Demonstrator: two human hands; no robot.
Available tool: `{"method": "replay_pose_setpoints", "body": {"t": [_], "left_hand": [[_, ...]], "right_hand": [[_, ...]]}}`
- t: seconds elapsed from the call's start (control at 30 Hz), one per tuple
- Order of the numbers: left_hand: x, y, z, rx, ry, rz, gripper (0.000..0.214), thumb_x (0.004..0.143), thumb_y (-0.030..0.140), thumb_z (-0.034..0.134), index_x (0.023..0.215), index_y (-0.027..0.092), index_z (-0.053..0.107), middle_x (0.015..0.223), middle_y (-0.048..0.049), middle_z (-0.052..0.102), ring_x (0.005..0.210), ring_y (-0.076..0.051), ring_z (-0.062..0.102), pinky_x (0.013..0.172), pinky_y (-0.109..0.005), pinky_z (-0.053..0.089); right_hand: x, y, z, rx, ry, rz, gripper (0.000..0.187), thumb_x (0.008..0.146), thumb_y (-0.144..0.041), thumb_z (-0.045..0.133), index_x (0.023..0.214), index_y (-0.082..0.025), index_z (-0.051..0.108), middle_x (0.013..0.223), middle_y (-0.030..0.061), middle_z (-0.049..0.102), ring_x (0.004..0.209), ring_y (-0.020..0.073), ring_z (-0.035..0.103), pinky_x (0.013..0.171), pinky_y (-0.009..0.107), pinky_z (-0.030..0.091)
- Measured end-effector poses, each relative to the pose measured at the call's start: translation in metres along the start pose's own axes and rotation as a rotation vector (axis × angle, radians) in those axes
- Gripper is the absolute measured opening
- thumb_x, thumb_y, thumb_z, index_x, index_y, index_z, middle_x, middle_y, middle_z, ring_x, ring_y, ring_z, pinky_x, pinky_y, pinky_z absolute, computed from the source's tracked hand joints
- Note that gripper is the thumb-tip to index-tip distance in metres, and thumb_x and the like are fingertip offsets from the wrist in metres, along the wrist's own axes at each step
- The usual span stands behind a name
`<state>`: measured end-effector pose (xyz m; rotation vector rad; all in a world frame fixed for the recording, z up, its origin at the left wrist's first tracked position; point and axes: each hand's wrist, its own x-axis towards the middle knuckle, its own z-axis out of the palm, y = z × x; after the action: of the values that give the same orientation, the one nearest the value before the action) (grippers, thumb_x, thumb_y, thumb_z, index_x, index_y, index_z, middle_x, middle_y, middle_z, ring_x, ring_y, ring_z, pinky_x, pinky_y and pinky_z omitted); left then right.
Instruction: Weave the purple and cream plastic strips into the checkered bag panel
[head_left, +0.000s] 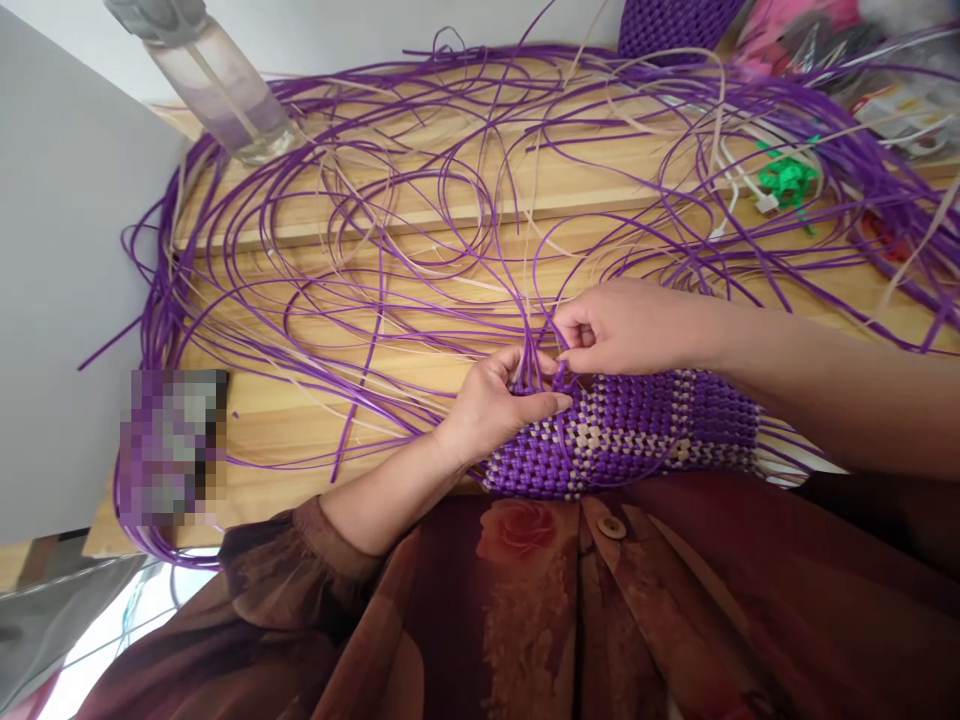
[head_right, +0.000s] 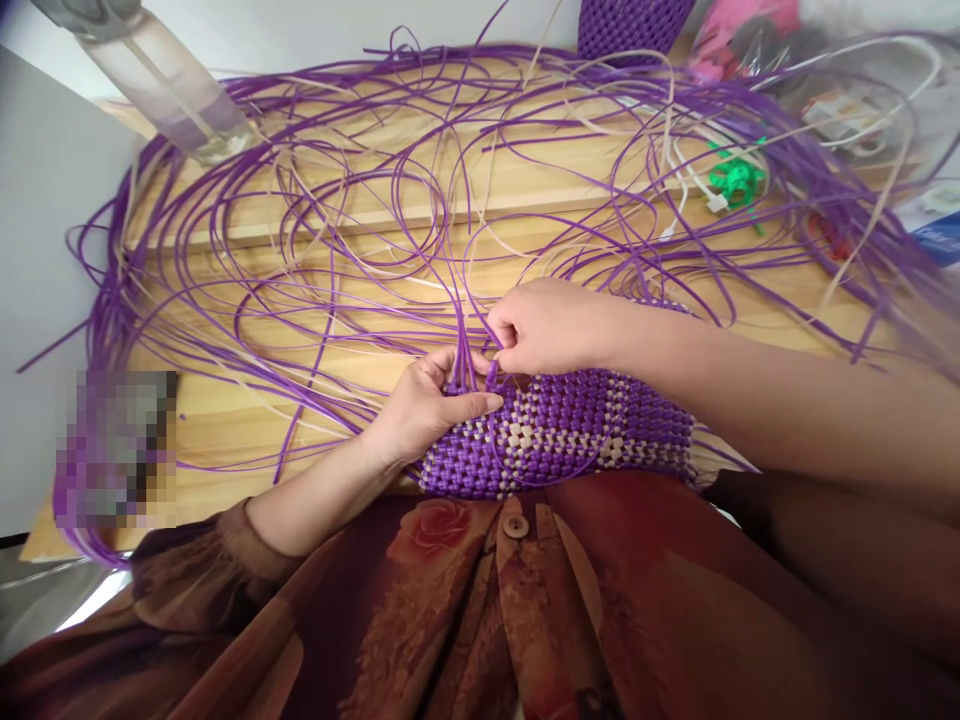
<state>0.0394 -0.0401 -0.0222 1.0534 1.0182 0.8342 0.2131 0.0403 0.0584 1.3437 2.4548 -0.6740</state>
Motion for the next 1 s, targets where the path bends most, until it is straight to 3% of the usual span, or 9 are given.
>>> {"method": "replay_pose_setpoints", "body": {"t": [0.13,0.3,0.37,0.6,0.67,0.83,0.9,1.0], "left_hand": [[0.001,-0.002,-0.001,-0.033,-0.019,-0.025,0.039,0.065,0.034,0.088,0.095,0.015,0.07,0.081,-0.0005,0.069,0.067,-0.01,0.057,0.071,-0.026,0.046],[0.0,0.0,0.0,-0.101,-0.019,-0.063,0.035,0.065,0.034,0.088,0.087,0.014,0.071,0.082,-0.002,0.071,0.07,-0.012,0.06,0.074,-0.028,0.047],[-0.001,0.0,0.0,-0.119,-0.018,-0.058,0.034,0.066,0.036,0.088,0.086,0.014,0.071,0.08,-0.0017,0.07,0.07,-0.012,0.06,0.074,-0.027,0.047],[-0.001,0.0,0.001,-0.162,-0.035,-0.071,0.032,0.073,0.039,0.083,0.09,0.014,0.073,0.088,-0.0038,0.072,0.074,-0.012,0.061,0.078,-0.027,0.048],[-0.001,0.0,0.002,-0.154,-0.024,-0.085,0.033,0.071,0.039,0.084,0.089,0.013,0.073,0.084,-0.0037,0.072,0.072,-0.012,0.061,0.076,-0.027,0.048],[-0.001,0.001,0.002,-0.21,-0.034,-0.117,0.031,0.07,0.038,0.084,0.085,0.014,0.071,0.079,-0.0016,0.07,0.068,-0.011,0.059,0.069,-0.025,0.046],[-0.001,0.001,0.001,-0.207,-0.03,-0.13,0.03,0.07,0.038,0.083,0.085,0.015,0.071,0.079,-0.0009,0.069,0.067,-0.011,0.058,0.068,-0.024,0.046],[0.001,0.0,0.0,-0.169,-0.045,-0.135,0.028,0.072,0.038,0.082,0.083,0.015,0.07,0.077,0.0003,0.066,0.065,-0.01,0.055,0.066,-0.023,0.043]], "right_hand": [[-0.002,-0.001,-0.002,-0.014,0.058,-0.001,0.016,0.076,-0.034,0.063,0.066,-0.021,0.06,0.063,-0.0002,0.061,0.056,0.0125,0.047,0.056,0.029,0.028],[-0.026,-0.009,-0.005,0.133,0.393,0.021,0.026,0.082,-0.039,0.062,0.064,-0.02,0.058,0.058,0.0,0.058,0.054,0.0115,0.047,0.057,0.029,0.031],[-0.036,-0.012,-0.002,0.191,0.458,0.033,0.029,0.083,-0.041,0.063,0.063,-0.021,0.057,0.055,-0.0001,0.057,0.052,0.0117,0.046,0.055,0.029,0.031],[-0.03,-0.013,0.007,0.559,0.415,0.082,0.03,0.091,-0.04,0.058,0.069,-0.02,0.059,0.061,0.0008,0.066,0.053,0.012,0.057,0.052,0.027,0.038],[-0.033,-0.016,0.005,0.508,0.477,0.126,0.028,0.089,-0.037,0.06,0.066,-0.02,0.057,0.058,0.0007,0.064,0.051,0.0121,0.055,0.051,0.028,0.038],[-0.067,-0.018,0.006,0.256,0.771,0.172,0.036,0.09,-0.043,0.06,0.061,-0.023,0.05,0.055,0.0024,0.057,0.051,0.0138,0.046,0.052,0.031,0.033],[-0.078,-0.005,0.012,0.231,0.731,0.238,0.038,0.091,-0.044,0.058,0.061,-0.023,0.05,0.054,0.0028,0.055,0.05,0.0145,0.045,0.052,0.032,0.032],[-0.087,0.02,0.022,0.062,0.418,0.328,0.043,0.092,-0.043,0.057,0.055,-0.023,0.048,0.052,0.0037,0.054,0.049,0.016,0.045,0.054,0.034,0.029]]}}
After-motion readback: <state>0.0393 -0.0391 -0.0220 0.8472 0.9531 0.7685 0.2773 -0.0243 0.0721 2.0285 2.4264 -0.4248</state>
